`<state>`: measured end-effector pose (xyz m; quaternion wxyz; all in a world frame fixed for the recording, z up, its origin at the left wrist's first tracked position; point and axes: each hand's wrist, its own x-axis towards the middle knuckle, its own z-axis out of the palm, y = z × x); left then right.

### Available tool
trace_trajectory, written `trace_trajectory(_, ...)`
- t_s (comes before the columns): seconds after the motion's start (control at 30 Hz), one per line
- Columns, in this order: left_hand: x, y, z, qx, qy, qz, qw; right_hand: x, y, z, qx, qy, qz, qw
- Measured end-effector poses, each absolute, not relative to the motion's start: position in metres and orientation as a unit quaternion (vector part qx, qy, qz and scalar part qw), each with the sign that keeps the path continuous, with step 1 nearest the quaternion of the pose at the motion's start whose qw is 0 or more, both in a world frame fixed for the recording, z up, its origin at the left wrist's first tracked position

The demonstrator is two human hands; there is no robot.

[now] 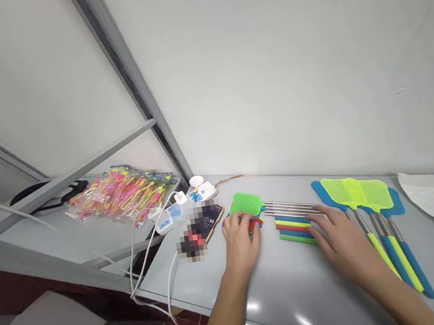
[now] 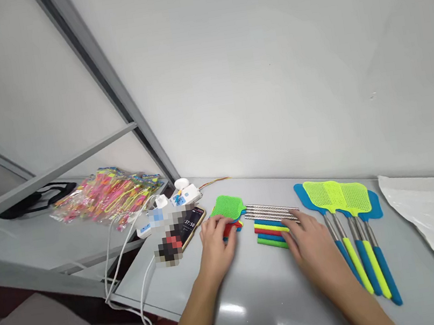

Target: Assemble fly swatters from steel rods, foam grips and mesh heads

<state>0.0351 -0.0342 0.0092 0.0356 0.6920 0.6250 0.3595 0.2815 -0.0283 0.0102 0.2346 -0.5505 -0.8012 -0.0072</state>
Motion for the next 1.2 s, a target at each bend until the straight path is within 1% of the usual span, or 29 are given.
trace_trajectory(0.13,0.039,-0.037,0.012,0.712,0.608,0.347,0.054,0.255,0.027,0.033,-0.510,-0.851,0.037,0.122)
trace_trajectory(0.23,0.044,-0.041,0.013,0.737,0.575,0.346,0.073,0.242,0.064,0.041,-0.497,-0.860,0.053,0.101)
trace_trajectory(0.33,0.055,-0.047,0.013,0.778,0.532,0.321,0.092,0.236,0.085,0.041,-0.479,-0.871,0.079,0.083)
trace_trajectory(0.43,0.066,-0.051,0.011,0.814,0.498,0.283,0.096,0.235,0.092,0.038,-0.468,-0.875,0.105,0.072)
trace_trajectory(0.53,0.071,-0.052,0.009,0.823,0.497,0.261,0.089,0.235,0.095,0.034,-0.472,-0.871,0.114,0.075)
trace_trajectory(0.7,0.071,-0.051,0.007,0.822,0.504,0.253,0.084,0.238,0.100,0.036,-0.501,-0.850,0.124,0.105)
trace_trajectory(0.83,0.069,-0.051,0.006,0.825,0.495,0.258,0.089,0.244,0.094,0.057,-0.539,-0.813,0.122,0.185)
trace_trajectory(0.87,0.069,-0.052,0.006,0.828,0.491,0.256,0.090,0.245,0.088,0.065,-0.545,-0.801,0.117,0.217)
trace_trajectory(0.9,0.068,-0.052,0.006,0.831,0.487,0.254,0.091,0.246,0.080,0.072,-0.546,-0.786,0.118,0.265)
trace_trajectory(0.97,0.067,-0.052,0.005,0.835,0.481,0.251,0.092,0.245,0.060,0.088,-0.524,-0.733,0.146,0.408)
trace_trajectory(1.03,0.066,-0.054,0.005,0.835,0.478,0.256,0.095,0.243,0.036,0.101,-0.465,-0.652,0.223,0.556)
trace_trajectory(1.07,0.065,-0.055,0.006,0.835,0.473,0.262,0.098,0.242,0.025,0.106,-0.436,-0.611,0.271,0.602)
trace_trajectory(1.13,0.064,-0.059,0.008,0.833,0.457,0.291,0.111,0.240,0.003,0.115,-0.391,-0.539,0.369,0.648)
trace_trajectory(1.2,0.063,-0.064,0.011,0.815,0.441,0.353,0.128,0.239,-0.012,0.121,-0.356,-0.475,0.454,0.665)
